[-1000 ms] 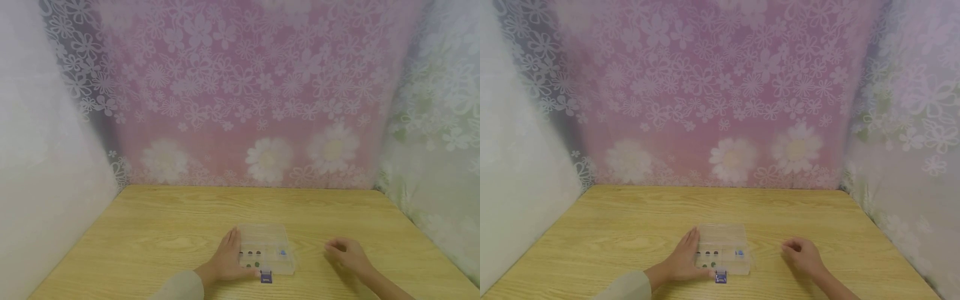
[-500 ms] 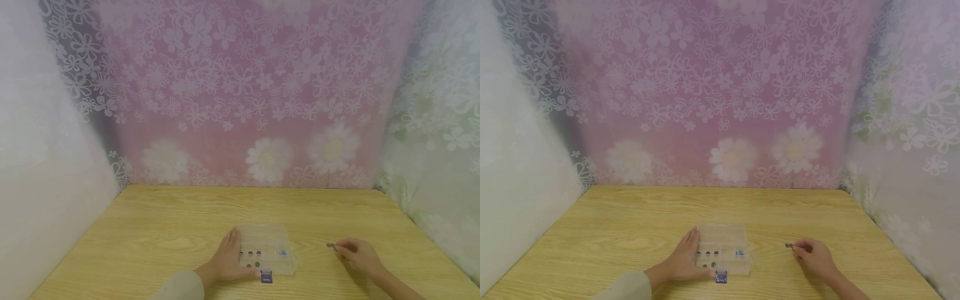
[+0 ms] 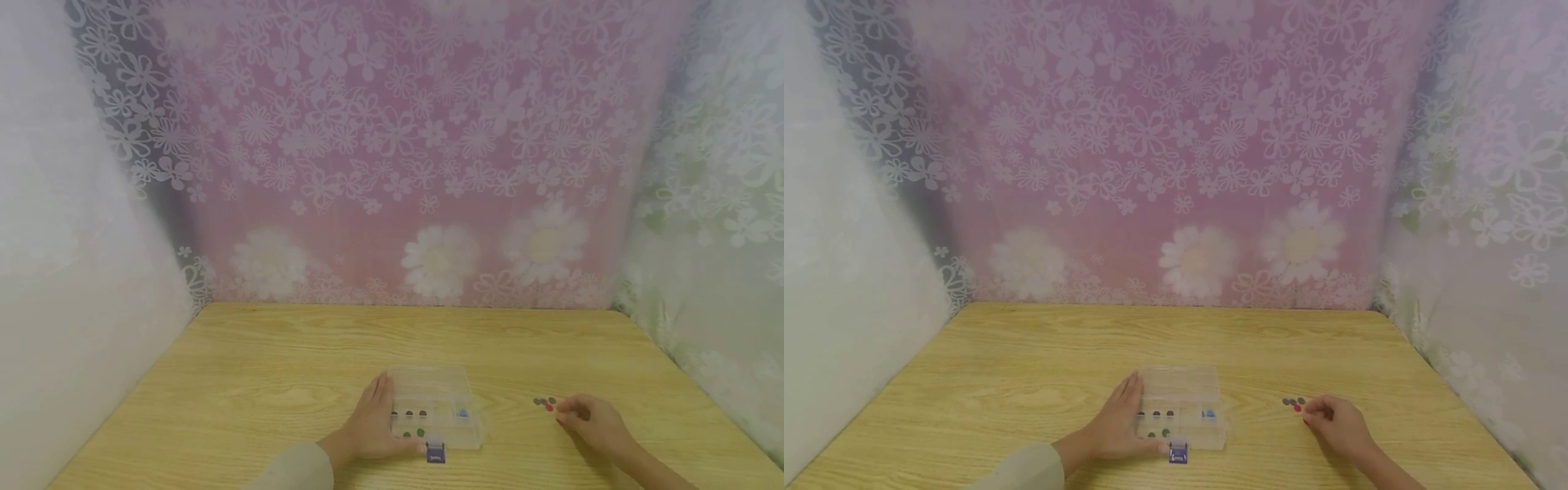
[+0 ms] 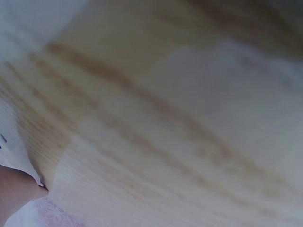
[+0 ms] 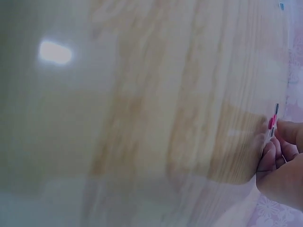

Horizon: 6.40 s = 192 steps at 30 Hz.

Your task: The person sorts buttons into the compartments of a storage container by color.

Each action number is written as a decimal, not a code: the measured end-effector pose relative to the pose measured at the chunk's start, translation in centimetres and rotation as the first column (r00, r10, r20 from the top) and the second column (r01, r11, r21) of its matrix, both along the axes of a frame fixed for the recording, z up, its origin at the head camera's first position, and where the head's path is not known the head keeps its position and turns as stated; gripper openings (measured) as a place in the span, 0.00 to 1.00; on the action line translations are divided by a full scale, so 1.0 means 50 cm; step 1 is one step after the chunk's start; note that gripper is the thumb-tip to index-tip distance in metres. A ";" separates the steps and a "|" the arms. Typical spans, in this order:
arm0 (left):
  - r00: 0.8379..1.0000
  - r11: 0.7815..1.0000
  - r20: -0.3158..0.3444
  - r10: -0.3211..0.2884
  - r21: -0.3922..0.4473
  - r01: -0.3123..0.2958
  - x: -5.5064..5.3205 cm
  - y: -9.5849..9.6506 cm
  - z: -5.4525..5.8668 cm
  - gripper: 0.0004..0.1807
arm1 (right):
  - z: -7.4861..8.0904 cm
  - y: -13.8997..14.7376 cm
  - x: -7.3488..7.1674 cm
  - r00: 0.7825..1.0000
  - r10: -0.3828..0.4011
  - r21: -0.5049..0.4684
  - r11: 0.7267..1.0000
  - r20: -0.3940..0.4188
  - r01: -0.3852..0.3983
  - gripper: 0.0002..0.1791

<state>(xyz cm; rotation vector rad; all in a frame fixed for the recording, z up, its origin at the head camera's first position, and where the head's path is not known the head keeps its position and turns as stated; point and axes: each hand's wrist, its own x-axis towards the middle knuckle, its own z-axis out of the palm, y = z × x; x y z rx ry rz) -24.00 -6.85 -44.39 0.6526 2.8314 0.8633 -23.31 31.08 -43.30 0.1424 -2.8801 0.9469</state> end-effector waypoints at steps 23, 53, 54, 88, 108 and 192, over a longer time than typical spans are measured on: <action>1.000 1.000 0.000 -0.009 0.003 0.009 0.005 0.000 0.008 0.66 | -0.001 -0.008 0.000 1.000 -0.006 0.084 0.996 -0.012 0.007 0.03; 1.000 1.000 0.029 -0.002 0.012 0.002 0.000 -0.001 0.003 0.66 | 0.012 -0.016 -0.003 0.997 -0.074 0.056 0.996 0.009 0.073 0.08; 1.000 1.000 0.026 -0.003 0.011 0.003 0.000 -0.001 0.002 0.66 | 0.014 -0.018 -0.002 0.997 -0.073 0.055 0.996 0.009 0.073 0.09; 1.000 1.000 0.007 -0.001 -0.009 0.002 0.006 0.002 0.014 0.66 | 0.028 -0.107 -0.009 0.992 -0.095 -0.147 0.983 0.083 0.106 0.12; 1.000 1.000 -0.007 -0.009 -0.012 0.009 -0.001 0.003 0.006 0.67 | 0.031 -0.174 -0.025 0.994 -0.073 -0.182 0.979 0.086 0.088 0.08; 1.000 1.000 0.000 0.003 0.002 -0.003 0.002 0.002 0.006 0.66 | 0.031 -0.281 -0.021 0.998 0.014 -0.283 0.959 0.068 0.006 0.03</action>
